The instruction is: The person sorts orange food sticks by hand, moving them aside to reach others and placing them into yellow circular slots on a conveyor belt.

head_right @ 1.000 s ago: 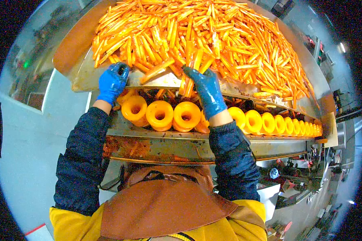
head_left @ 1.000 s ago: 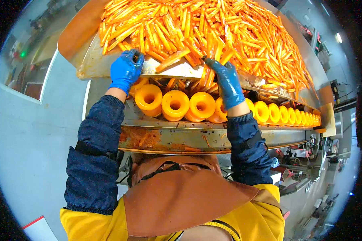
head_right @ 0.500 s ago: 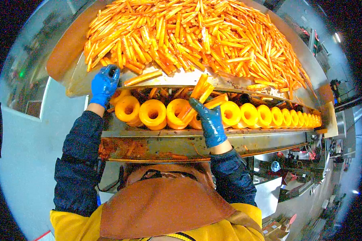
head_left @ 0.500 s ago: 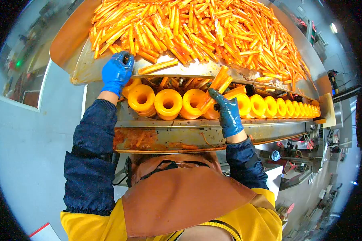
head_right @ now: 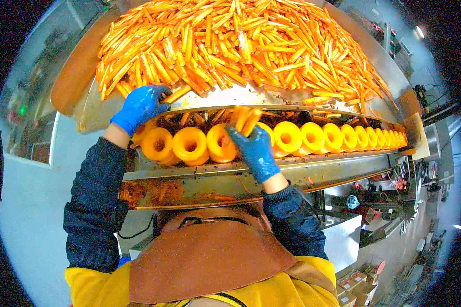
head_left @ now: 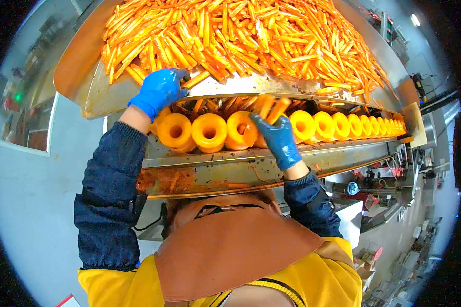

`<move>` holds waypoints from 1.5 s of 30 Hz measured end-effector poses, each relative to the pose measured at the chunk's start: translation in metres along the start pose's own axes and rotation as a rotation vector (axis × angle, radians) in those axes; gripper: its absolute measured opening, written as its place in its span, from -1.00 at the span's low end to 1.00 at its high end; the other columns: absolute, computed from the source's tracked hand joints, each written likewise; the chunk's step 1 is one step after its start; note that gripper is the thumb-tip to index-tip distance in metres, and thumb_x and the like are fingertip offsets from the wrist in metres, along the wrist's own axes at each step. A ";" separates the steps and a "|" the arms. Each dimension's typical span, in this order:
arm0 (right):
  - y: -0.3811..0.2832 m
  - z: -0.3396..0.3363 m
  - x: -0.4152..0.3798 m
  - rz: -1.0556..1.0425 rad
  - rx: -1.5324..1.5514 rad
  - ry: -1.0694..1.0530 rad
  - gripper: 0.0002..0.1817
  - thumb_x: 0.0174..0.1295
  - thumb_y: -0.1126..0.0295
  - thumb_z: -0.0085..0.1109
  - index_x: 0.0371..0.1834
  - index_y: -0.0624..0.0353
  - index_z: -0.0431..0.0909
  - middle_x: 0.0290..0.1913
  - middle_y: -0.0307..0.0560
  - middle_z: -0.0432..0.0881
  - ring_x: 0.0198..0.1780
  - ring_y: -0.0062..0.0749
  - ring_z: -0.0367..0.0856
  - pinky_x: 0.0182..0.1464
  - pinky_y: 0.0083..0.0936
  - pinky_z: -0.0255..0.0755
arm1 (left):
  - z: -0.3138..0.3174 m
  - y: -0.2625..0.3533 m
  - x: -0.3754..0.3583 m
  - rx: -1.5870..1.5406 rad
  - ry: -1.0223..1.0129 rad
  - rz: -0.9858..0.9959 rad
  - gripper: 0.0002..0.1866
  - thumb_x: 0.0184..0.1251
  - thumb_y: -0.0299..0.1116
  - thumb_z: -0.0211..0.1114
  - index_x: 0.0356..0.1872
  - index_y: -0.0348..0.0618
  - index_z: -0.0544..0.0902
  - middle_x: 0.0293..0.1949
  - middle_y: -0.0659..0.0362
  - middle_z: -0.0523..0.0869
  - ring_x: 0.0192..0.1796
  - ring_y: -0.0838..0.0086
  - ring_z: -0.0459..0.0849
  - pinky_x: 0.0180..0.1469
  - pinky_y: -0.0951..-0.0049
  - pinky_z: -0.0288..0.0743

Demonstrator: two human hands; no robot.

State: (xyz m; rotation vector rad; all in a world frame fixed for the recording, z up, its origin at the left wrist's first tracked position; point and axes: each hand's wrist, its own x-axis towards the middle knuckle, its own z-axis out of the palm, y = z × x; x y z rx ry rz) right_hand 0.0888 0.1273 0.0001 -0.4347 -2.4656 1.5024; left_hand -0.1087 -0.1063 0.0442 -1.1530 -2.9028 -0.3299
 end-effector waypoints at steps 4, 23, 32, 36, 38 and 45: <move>0.002 -0.018 -0.008 -0.266 -0.541 0.121 -0.91 0.25 0.44 0.20 -0.30 0.23 0.64 -0.47 0.00 0.68 -0.44 -0.32 0.65 -0.43 -0.38 0.43 | 0.000 0.001 0.002 -0.043 0.053 0.007 -0.63 0.10 -0.21 0.35 -0.06 -0.07 0.62 -0.20 0.00 0.70 -0.14 0.14 0.68 -0.07 0.18 0.54; -0.053 0.120 0.024 -0.272 0.359 -0.302 -0.69 0.15 0.25 0.30 -0.16 0.23 0.60 -0.32 0.06 0.68 -0.31 -0.23 0.65 -0.24 -0.35 0.49 | -0.011 -0.005 -0.068 -1.040 0.278 -0.263 -0.72 0.26 -0.41 0.27 -0.01 -0.21 0.62 -0.21 0.24 0.68 -0.15 0.60 0.58 -0.04 0.54 0.49; -0.070 0.048 0.066 -0.171 -0.091 -0.192 -0.66 0.12 0.17 0.29 -0.14 0.17 0.64 -0.12 0.06 0.66 -0.08 -0.14 0.65 -0.01 -0.32 0.49 | -0.019 -0.086 -0.039 0.078 0.355 -0.090 -0.31 0.01 -0.37 0.35 0.28 0.25 0.42 0.17 -0.03 0.51 0.09 0.08 0.58 0.10 0.21 0.52; -0.067 0.048 0.136 -0.569 -0.553 0.058 -0.64 0.14 0.14 0.24 -0.10 0.13 0.60 -0.15 0.10 0.64 -0.08 -0.05 0.62 -0.05 -0.21 0.49 | -0.014 -0.078 0.011 0.053 0.190 0.100 -0.19 -0.03 -0.36 0.36 0.35 0.41 0.29 0.26 -0.06 0.41 0.15 -0.01 0.52 0.11 0.13 0.51; -0.088 0.061 0.150 -0.387 -0.811 -0.152 -0.65 0.12 0.20 0.22 -0.08 0.14 0.57 -0.14 0.13 0.63 -0.08 0.01 0.61 -0.06 -0.18 0.49 | -0.010 -0.065 0.033 0.074 0.066 0.067 -0.21 -0.04 -0.34 0.38 0.32 0.36 0.32 0.21 -0.07 0.46 0.12 -0.03 0.53 0.10 0.12 0.51; -0.055 0.046 0.172 -0.387 -0.951 -0.149 -0.72 0.04 0.36 0.17 -0.16 0.17 0.54 -0.20 0.14 0.64 -0.14 0.05 0.63 -0.11 -0.12 0.52 | 0.020 -0.028 0.045 -0.055 0.147 0.110 -0.41 -0.08 -0.25 0.41 0.11 0.03 0.53 -0.01 -0.07 0.54 0.01 0.04 0.59 0.02 0.13 0.53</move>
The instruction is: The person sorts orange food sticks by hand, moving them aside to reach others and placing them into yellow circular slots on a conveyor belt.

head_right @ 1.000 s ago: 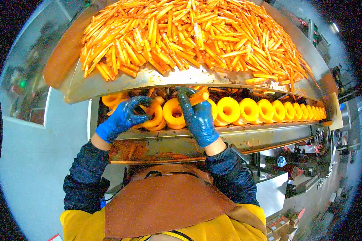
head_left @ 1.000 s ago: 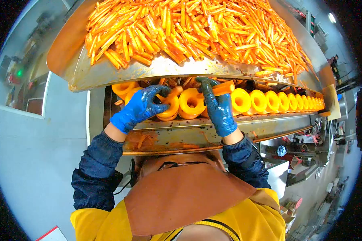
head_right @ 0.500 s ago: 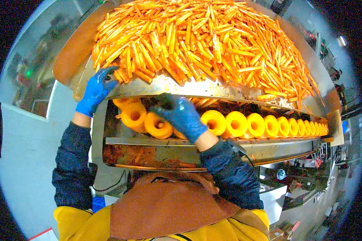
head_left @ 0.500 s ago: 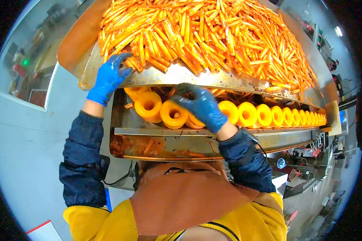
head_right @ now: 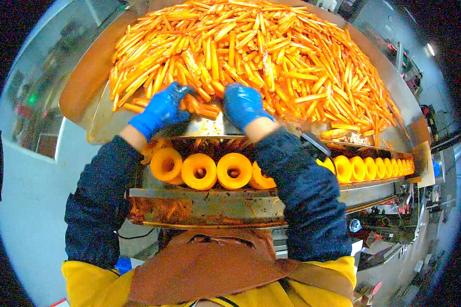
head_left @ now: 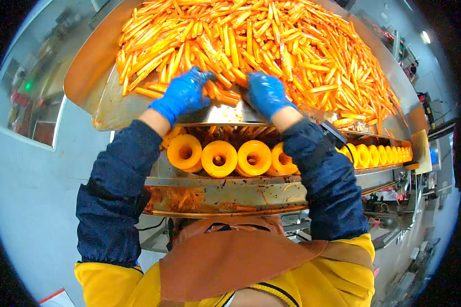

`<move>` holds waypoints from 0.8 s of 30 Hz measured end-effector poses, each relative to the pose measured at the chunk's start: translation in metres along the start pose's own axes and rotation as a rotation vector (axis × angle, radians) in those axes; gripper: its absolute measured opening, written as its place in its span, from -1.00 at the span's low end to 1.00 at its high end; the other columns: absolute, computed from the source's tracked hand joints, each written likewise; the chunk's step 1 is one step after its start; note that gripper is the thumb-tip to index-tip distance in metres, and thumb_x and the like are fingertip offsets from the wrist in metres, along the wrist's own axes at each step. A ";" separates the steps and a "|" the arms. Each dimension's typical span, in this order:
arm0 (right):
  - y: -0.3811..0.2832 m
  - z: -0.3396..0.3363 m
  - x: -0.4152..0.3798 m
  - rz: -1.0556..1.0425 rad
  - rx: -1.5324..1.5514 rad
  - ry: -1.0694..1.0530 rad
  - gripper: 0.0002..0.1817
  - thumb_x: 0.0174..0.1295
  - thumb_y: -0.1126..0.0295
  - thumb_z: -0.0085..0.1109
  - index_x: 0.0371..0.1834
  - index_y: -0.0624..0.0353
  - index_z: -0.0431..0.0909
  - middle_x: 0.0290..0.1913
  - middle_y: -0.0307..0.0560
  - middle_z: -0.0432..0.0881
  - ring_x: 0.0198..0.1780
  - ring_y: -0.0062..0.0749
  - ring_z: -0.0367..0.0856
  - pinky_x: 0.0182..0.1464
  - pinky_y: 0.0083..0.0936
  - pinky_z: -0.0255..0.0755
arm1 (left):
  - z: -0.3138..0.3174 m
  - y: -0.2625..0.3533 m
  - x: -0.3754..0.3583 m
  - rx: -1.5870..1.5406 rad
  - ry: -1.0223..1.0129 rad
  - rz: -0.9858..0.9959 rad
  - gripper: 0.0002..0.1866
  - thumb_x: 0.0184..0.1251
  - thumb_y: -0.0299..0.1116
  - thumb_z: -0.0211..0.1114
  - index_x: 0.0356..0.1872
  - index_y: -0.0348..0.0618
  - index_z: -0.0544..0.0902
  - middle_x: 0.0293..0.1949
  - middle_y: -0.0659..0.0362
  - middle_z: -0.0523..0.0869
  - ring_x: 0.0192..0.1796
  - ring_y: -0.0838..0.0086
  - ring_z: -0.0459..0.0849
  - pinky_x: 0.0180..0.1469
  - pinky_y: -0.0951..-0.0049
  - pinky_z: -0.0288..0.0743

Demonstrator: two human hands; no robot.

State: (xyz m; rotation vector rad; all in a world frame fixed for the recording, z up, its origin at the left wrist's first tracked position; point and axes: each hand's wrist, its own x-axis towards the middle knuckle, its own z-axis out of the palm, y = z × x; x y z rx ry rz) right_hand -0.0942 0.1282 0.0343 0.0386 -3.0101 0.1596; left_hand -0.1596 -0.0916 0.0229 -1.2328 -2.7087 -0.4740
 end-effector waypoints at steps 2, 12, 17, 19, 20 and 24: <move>0.019 -0.015 -0.021 -0.001 -0.051 -0.089 -0.67 -0.01 0.26 0.27 -0.16 0.12 0.57 -0.19 0.13 0.64 -0.15 0.03 0.63 -0.12 -0.12 0.52 | -0.001 0.026 -0.010 -0.115 0.016 0.046 -0.41 -0.06 -0.26 0.38 0.14 0.09 0.52 -0.04 -0.06 0.55 -0.02 0.05 0.61 -0.01 0.14 0.54; 0.019 -0.003 -0.016 -0.104 -0.118 -0.041 -0.85 -0.05 0.37 0.19 -0.42 0.13 0.67 -0.40 0.13 0.68 -0.35 -0.03 0.70 -0.31 -0.15 0.58 | -0.012 0.026 0.012 0.398 0.112 0.193 -0.48 -0.07 -0.40 0.30 0.06 0.16 0.58 -0.10 0.03 0.57 -0.13 0.11 0.62 -0.15 0.20 0.56; 0.046 -0.026 -0.022 -0.082 0.004 -0.100 -0.76 0.03 0.26 0.18 -0.29 0.09 0.71 -0.27 0.08 0.70 -0.24 -0.02 0.70 -0.16 -0.19 0.59 | -0.037 0.030 0.020 0.530 0.028 0.244 -0.80 0.09 -0.20 0.30 -0.32 -0.04 0.62 -0.26 0.05 0.59 -0.17 0.18 0.60 -0.24 0.21 0.54; 0.054 -0.021 -0.035 -0.084 0.083 0.058 -0.75 0.03 0.25 0.18 -0.27 0.08 0.69 -0.27 0.08 0.70 -0.24 -0.01 0.70 -0.17 -0.19 0.58 | -0.040 0.029 0.017 0.544 -0.007 0.237 -0.78 0.08 -0.17 0.32 -0.34 -0.05 0.61 -0.26 0.06 0.59 -0.16 0.18 0.59 -0.23 0.20 0.53; 0.058 -0.019 -0.040 -0.102 0.160 0.209 -0.75 0.04 0.25 0.17 -0.25 0.07 0.67 -0.27 0.07 0.69 -0.24 -0.01 0.69 -0.17 -0.18 0.58 | -0.036 0.026 0.015 0.532 0.007 0.220 -0.76 0.07 -0.16 0.33 -0.33 -0.06 0.61 -0.27 0.06 0.59 -0.15 0.19 0.59 -0.23 0.21 0.53; 0.054 -0.047 -0.058 0.058 0.191 0.078 -0.55 0.04 0.11 0.24 -0.03 0.08 0.54 -0.14 0.11 0.63 -0.13 0.06 0.63 -0.10 -0.10 0.53 | -0.029 0.012 0.019 0.457 0.192 0.214 -0.72 0.12 -0.15 0.34 -0.27 -0.12 0.61 -0.22 0.01 0.60 -0.13 0.10 0.58 -0.21 0.16 0.52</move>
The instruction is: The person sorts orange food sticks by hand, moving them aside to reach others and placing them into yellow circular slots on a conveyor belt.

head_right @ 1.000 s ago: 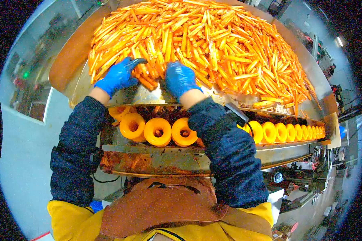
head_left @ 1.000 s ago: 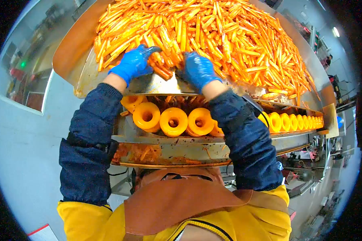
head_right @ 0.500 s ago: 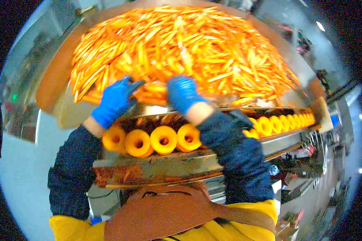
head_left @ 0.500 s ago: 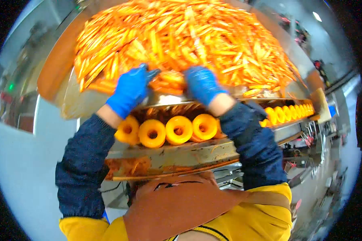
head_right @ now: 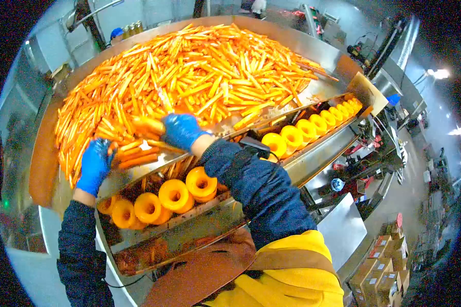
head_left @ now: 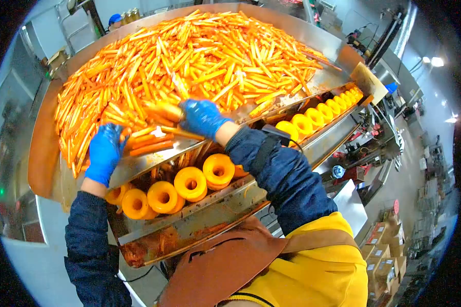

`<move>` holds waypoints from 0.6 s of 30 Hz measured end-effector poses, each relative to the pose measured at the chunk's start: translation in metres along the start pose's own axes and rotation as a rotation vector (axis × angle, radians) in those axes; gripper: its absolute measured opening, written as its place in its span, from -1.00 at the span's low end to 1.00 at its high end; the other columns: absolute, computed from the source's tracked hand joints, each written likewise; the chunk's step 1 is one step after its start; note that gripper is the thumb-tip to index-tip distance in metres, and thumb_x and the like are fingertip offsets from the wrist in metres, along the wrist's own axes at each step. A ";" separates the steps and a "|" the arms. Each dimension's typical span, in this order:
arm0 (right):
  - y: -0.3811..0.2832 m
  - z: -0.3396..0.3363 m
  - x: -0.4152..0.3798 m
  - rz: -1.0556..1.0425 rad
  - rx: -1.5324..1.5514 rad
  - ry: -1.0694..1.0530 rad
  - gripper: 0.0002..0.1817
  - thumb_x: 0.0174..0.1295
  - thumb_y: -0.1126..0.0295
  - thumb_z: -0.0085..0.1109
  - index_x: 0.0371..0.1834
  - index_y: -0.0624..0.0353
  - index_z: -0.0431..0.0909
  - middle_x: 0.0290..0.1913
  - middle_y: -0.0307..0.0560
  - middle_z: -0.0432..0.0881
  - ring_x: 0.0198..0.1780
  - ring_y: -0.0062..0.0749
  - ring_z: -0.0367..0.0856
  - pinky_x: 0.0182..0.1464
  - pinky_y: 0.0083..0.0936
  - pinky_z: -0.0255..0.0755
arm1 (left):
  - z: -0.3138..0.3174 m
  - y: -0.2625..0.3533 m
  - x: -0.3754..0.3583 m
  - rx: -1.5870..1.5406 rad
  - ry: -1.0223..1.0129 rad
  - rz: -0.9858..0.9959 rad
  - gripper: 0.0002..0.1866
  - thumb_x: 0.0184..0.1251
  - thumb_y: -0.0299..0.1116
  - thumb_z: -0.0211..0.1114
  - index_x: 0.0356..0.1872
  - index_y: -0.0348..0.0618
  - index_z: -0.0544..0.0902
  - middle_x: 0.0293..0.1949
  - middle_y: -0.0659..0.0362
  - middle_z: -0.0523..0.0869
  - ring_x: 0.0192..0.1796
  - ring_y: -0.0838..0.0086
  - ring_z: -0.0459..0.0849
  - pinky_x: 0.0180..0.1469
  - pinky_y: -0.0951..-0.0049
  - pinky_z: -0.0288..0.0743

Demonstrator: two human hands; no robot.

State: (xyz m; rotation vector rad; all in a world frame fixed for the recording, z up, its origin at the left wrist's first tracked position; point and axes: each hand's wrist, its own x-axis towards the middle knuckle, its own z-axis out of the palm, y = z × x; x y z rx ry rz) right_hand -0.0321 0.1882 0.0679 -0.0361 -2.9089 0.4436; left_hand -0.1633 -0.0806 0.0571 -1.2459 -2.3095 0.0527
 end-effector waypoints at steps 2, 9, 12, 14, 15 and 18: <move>0.012 -0.008 0.002 0.111 0.053 0.055 -0.50 0.06 0.09 0.22 0.03 0.12 0.51 -0.13 0.16 0.63 -0.12 0.05 0.64 -0.08 -0.07 0.51 | -0.004 -0.006 -0.006 -0.074 0.259 -0.103 -0.71 0.22 -0.14 0.29 -0.26 -0.17 0.61 -0.23 -0.03 0.61 -0.15 0.02 0.57 -0.16 0.13 0.51; 0.003 -0.030 -0.072 0.083 1.367 0.290 -0.63 0.16 0.43 0.23 0.04 0.30 0.51 -0.10 -0.11 0.65 -0.08 -0.40 0.61 0.09 -0.47 0.45 | -0.073 0.021 -0.035 -1.035 0.362 -0.576 -0.71 0.42 -0.24 0.13 -0.10 -0.29 0.61 -0.17 0.08 0.69 -0.09 0.34 0.62 0.03 0.41 0.45; -0.007 0.001 -0.105 0.182 1.516 0.216 -0.65 0.13 0.40 0.23 0.00 0.28 0.54 -0.14 -0.13 0.65 -0.08 -0.46 0.59 0.03 -0.53 0.43 | -0.072 0.044 -0.062 -1.399 0.238 -0.660 -0.70 0.44 -0.28 0.11 -0.02 -0.32 0.58 -0.10 0.13 0.66 -0.04 0.49 0.58 0.03 0.49 0.44; -0.014 0.023 -0.121 0.332 1.507 0.163 -0.70 0.12 0.35 0.27 -0.10 0.24 0.60 -0.28 -0.23 0.64 -0.32 -0.60 0.55 -0.27 -0.66 0.41 | -0.057 0.068 -0.079 -1.644 0.132 -0.678 -0.78 0.38 -0.38 0.18 -0.04 -0.26 0.59 -0.10 0.19 0.65 -0.09 0.57 0.55 -0.01 0.56 0.43; -0.020 0.042 -0.124 0.416 1.522 0.258 -0.75 0.10 0.34 0.31 -0.18 0.20 0.62 -0.37 -0.28 0.62 -0.47 -0.65 0.48 -0.45 -0.68 0.30 | -0.045 0.078 -0.082 -1.469 0.051 -0.592 -0.80 0.35 -0.41 0.22 -0.06 -0.21 0.61 -0.14 0.23 0.65 -0.16 0.60 0.54 -0.09 0.55 0.45; -0.023 0.063 -0.137 0.536 1.364 0.132 -0.88 0.12 0.37 0.30 -0.42 0.18 0.61 -0.58 -0.32 0.54 -0.59 -0.69 0.42 -0.54 -0.70 0.21 | -0.046 0.103 -0.091 -1.316 -0.317 -0.632 -0.79 0.23 -0.35 0.33 -0.17 -0.22 0.67 -0.37 0.22 0.69 -0.34 0.61 0.57 -0.24 0.50 0.50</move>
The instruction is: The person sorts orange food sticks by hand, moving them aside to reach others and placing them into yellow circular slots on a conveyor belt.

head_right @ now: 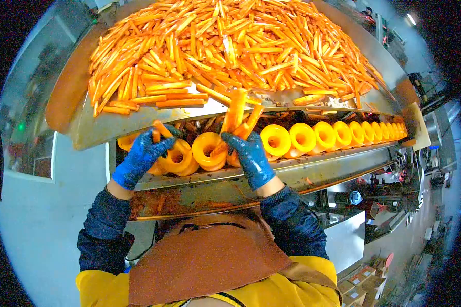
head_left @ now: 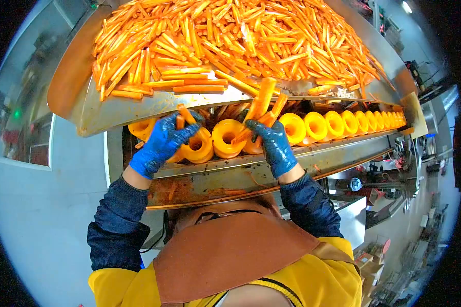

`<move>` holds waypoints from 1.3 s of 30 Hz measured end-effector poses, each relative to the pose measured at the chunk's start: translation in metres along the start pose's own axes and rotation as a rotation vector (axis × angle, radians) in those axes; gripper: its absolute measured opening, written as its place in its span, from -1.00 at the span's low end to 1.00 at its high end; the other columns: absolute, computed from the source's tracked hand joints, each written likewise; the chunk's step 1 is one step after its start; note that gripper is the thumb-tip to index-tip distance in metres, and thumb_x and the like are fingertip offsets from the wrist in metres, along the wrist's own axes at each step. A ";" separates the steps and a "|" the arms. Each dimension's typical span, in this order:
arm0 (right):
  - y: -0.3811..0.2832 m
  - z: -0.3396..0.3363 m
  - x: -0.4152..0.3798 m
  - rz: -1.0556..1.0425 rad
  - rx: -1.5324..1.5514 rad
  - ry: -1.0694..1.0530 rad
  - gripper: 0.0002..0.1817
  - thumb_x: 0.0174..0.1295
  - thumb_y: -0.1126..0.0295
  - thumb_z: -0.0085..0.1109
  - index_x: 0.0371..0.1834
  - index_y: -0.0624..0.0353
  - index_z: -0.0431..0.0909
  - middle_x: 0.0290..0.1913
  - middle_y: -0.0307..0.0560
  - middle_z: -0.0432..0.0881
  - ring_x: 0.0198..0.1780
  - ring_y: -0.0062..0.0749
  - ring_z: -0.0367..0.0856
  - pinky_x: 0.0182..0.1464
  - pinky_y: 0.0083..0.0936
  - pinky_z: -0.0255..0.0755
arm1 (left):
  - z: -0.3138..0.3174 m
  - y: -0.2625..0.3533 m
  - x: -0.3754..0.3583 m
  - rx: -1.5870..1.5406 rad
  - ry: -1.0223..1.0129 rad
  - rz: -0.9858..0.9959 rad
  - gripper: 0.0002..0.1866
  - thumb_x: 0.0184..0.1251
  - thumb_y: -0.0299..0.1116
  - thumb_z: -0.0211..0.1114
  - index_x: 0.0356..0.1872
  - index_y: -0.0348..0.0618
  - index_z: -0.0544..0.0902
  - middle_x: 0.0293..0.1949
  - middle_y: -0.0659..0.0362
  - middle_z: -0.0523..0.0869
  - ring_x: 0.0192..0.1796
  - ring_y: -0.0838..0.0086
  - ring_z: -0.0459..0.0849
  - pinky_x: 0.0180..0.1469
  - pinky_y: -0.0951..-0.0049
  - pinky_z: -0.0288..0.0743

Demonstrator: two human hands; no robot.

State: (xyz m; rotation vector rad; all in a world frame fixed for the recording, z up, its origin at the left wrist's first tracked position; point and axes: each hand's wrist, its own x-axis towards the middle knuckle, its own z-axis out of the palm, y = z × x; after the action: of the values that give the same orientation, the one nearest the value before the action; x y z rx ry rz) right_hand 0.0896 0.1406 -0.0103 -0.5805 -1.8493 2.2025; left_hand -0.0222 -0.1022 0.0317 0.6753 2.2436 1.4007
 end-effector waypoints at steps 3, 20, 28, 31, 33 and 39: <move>-0.010 0.008 -0.007 -0.039 -0.109 -0.002 -0.86 0.13 0.35 0.30 -0.44 0.17 0.60 -0.60 -0.32 0.52 -0.59 -0.69 0.42 -0.54 -0.69 0.22 | -0.001 0.003 -0.006 -0.145 -0.143 0.005 -0.79 0.23 -0.33 0.33 -0.19 -0.23 0.68 -0.39 0.24 0.70 -0.37 0.59 0.58 -0.26 0.49 0.50; -0.036 -0.002 -0.016 -0.637 -0.767 -0.077 -0.67 0.07 0.43 0.30 -0.04 0.15 0.61 -0.46 -0.05 0.60 -0.41 -0.24 0.61 -0.34 -0.43 0.49 | -0.005 0.009 -0.005 -0.450 0.209 0.077 -0.68 0.32 -0.37 0.21 0.07 -0.21 0.56 -0.16 0.21 0.66 -0.15 0.57 0.57 -0.01 0.51 0.46; -0.043 0.077 -0.004 -0.751 -1.424 -0.538 -0.61 -0.08 0.31 0.31 -0.09 -0.06 0.63 -0.37 -0.06 0.58 -0.30 -0.14 0.61 -0.30 -0.28 0.49 | -0.012 -0.021 -0.013 -0.424 0.190 0.006 -0.79 0.32 -0.41 0.23 -0.08 -0.22 0.65 -0.19 0.26 0.66 -0.14 0.63 0.54 -0.04 0.57 0.44; -0.053 0.077 -0.006 -0.717 -1.367 -0.576 -0.62 -0.04 0.32 0.29 -0.06 -0.05 0.62 -0.27 -0.01 0.61 -0.23 -0.10 0.63 -0.24 -0.27 0.51 | -0.028 -0.006 -0.021 -0.369 0.303 0.043 -0.80 0.32 -0.43 0.23 -0.08 -0.20 0.65 -0.21 0.27 0.66 -0.18 0.63 0.56 -0.06 0.57 0.46; -0.048 0.070 -0.002 -0.723 -1.209 -0.532 -0.59 -0.04 0.33 0.29 -0.03 -0.04 0.62 -0.14 0.06 0.62 -0.16 -0.03 0.62 -0.16 -0.26 0.53 | -0.035 -0.013 -0.019 -0.422 0.356 0.140 -0.79 0.32 -0.43 0.23 -0.06 -0.19 0.64 -0.21 0.28 0.66 -0.18 0.63 0.56 -0.06 0.56 0.47; -0.059 0.089 -0.003 -0.375 -0.474 -0.350 -0.84 0.21 0.36 0.26 -0.19 0.16 0.64 -0.41 -0.17 0.64 -0.41 -0.55 0.57 -0.32 -0.57 0.47 | -0.031 -0.023 -0.017 -0.154 0.081 0.147 -0.59 0.24 -0.41 0.32 0.12 -0.25 0.54 0.02 0.16 0.64 0.05 0.51 0.54 0.12 0.45 0.45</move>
State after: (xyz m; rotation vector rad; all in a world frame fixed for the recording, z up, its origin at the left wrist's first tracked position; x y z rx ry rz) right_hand 0.0490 0.0709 0.0596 0.1014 -2.4395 1.7060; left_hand -0.0306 -0.1425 0.0248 0.7569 2.1552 1.6800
